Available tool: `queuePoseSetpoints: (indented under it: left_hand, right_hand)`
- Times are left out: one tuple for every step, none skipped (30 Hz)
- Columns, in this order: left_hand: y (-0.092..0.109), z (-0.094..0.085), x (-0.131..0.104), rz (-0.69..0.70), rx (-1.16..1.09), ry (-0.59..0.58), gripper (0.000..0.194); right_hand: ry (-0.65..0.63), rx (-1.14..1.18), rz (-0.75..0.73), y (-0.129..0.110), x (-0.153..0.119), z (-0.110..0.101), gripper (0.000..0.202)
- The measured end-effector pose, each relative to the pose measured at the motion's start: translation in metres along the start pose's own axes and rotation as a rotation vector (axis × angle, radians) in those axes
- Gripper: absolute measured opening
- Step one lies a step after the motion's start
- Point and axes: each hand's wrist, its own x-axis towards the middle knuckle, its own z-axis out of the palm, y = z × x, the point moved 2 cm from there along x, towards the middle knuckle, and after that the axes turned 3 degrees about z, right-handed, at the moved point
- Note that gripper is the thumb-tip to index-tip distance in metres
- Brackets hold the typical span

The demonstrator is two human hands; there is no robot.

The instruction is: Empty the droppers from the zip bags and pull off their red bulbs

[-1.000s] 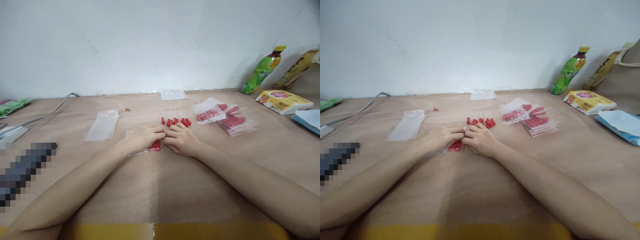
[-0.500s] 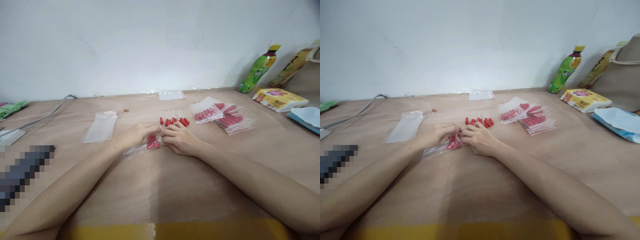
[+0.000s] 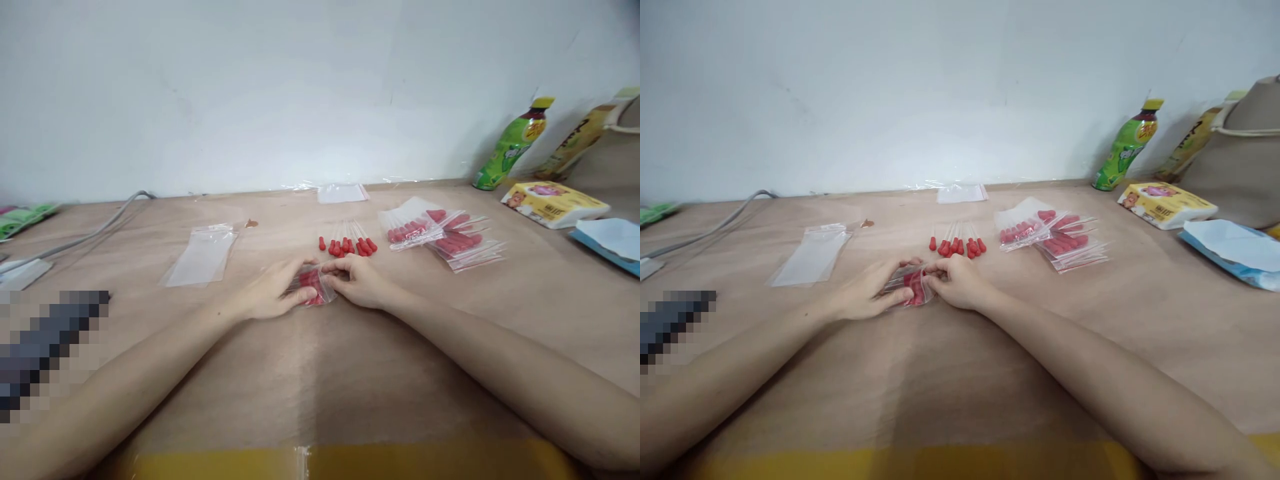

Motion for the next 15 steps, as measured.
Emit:
queuePoseSetpoints:
  left_hand:
    - [-0.001, 0.002, -0.006, -0.026, -0.006, -0.006, 0.049]
    - [-0.004, 0.005, -0.012, -0.041, -0.011, -0.009, 0.057]
    - [-0.006, 0.008, -0.017, -0.048, -0.019, -0.005, 0.062]
    - [-0.009, 0.01, -0.021, -0.054, -0.029, 0.013, 0.065]
    - [-0.012, 0.012, -0.024, -0.063, -0.041, 0.042, 0.066]
    - [-0.015, 0.014, -0.025, -0.076, -0.055, 0.073, 0.066]
    - [-0.017, 0.015, -0.026, -0.093, -0.068, 0.101, 0.066]
    - [-0.018, 0.016, -0.026, -0.108, -0.077, 0.124, 0.065]
    - [-0.019, 0.017, -0.025, -0.117, -0.08, 0.14, 0.065]
    - [-0.019, 0.017, -0.024, -0.119, -0.078, 0.148, 0.064]
    - [-0.019, 0.017, -0.023, -0.114, -0.071, 0.158, 0.064]
    - [-0.019, 0.017, -0.022, -0.109, -0.06, 0.169, 0.064]
    - [-0.018, 0.017, -0.021, -0.107, -0.048, 0.182, 0.064]
    - [-0.018, 0.016, -0.021, -0.108, -0.038, 0.192, 0.064]
    - [-0.018, 0.016, -0.021, -0.113, -0.031, 0.199, 0.064]
  right_hand:
    - [-0.01, -0.029, -0.004, -0.001, 0.001, 0.0, 0.017]
    - [-0.019, -0.069, -0.017, -0.003, 0.001, 0.0, 0.016]
    - [-0.022, -0.117, -0.035, -0.005, 0.002, 0.0, 0.014]
    - [-0.021, -0.169, -0.05, -0.007, 0.002, 0.0, 0.013]
    - [-0.02, -0.211, -0.059, -0.008, 0.002, 0.0, 0.012]
    - [-0.012, -0.234, -0.059, -0.009, 0.002, -0.001, 0.011]
    - [0.0, -0.233, -0.055, -0.008, 0.002, -0.001, 0.012]
    - [0.009, -0.209, -0.051, -0.007, 0.001, -0.001, 0.014]
    - [0.015, -0.164, -0.046, -0.005, 0.001, 0.0, 0.016]
    - [0.017, -0.103, -0.043, -0.003, 0.001, 0.001, 0.018]
    - [0.009, -0.028, -0.041, -0.001, 0.001, 0.002, 0.019]
    - [-0.012, 0.057, -0.042, 0.0, 0.001, 0.003, 0.02]
    - [-0.047, 0.149, -0.046, 0.001, 0.001, 0.003, 0.02]
    - [-0.093, 0.239, -0.058, 0.0, 0.001, 0.004, 0.023]
    - [-0.143, 0.32, -0.073, -0.002, 0.001, 0.004, 0.027]
